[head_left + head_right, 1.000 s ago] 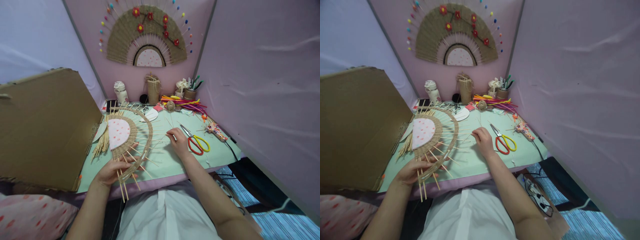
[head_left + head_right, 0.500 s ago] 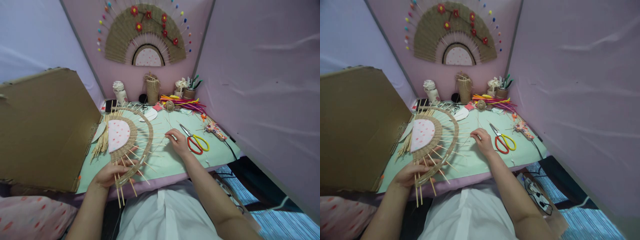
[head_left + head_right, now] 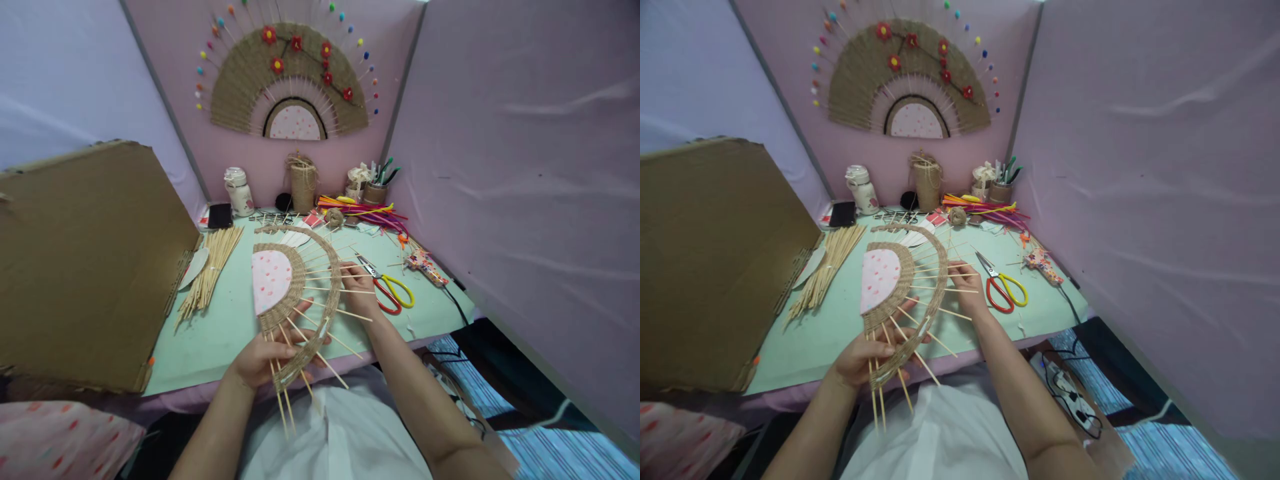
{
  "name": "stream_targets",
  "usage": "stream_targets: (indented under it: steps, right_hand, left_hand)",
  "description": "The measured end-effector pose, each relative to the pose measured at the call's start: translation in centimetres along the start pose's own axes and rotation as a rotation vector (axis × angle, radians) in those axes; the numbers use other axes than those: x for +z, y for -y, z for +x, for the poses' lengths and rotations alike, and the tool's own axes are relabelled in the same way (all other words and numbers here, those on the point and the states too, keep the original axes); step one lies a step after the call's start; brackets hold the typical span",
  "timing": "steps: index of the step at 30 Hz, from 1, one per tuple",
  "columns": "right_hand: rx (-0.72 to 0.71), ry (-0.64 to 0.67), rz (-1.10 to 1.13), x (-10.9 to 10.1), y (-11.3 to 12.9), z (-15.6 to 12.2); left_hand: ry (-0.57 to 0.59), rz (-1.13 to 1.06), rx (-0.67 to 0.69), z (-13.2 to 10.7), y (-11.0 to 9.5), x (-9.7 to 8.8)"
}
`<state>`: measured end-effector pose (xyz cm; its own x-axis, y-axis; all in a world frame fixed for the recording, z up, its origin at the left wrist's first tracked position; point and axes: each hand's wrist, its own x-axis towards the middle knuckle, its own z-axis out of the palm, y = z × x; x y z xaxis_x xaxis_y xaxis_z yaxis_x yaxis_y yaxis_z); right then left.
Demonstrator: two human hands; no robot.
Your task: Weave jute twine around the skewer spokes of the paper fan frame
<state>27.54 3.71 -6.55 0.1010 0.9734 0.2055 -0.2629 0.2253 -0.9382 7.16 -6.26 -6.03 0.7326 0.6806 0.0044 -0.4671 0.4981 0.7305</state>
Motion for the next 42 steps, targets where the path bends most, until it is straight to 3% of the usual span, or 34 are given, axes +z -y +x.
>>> stream_targets:
  steps: [5, 13, 16, 22, 25, 30, 36, 39, 42]
  right_hand:
    - [0.196, 0.070, 0.353, 1.4, 0.8, -0.5]
    - [0.288, 0.077, 0.504, 2.8, 1.3, -0.3]
    - [0.315, 0.105, 0.539, 2.6, 1.2, -0.1]
    - [0.281, 0.120, 0.548, 2.5, 0.5, -0.1]
    - [0.252, 0.158, 0.491, 2.6, 0.7, -0.2]
    - [0.156, 0.199, 0.321, 2.5, 2.9, 1.0]
    - [-0.177, 0.255, 0.015, 3.5, 5.9, 5.1]
    - [-0.361, 0.242, -0.169, 4.1, 5.5, 6.6]
    - [-0.463, 0.227, -0.336, 4.3, 3.7, 7.1]
  left_hand:
    - [-0.006, -0.071, 0.028, 0.2, 0.8, 0.4]
    - [-0.042, -0.101, 0.023, 1.1, 3.5, 1.0]
    - [-0.081, -0.206, 0.048, 0.7, 3.3, 0.8]
    - [-0.251, -0.519, 0.241, 0.1, 1.8, -0.9]
    - [-0.368, -0.556, 0.226, 0.5, 1.0, -1.7]
    - [-0.395, -0.418, 0.160, 0.8, -2.4, -2.1]
    - [-0.572, -0.049, 0.147, 1.6, -11.0, -2.2]
    - [-0.606, 0.057, 0.175, 2.1, -13.6, -3.4]
    - [-0.656, 0.077, 0.232, 2.1, -14.0, -5.0]
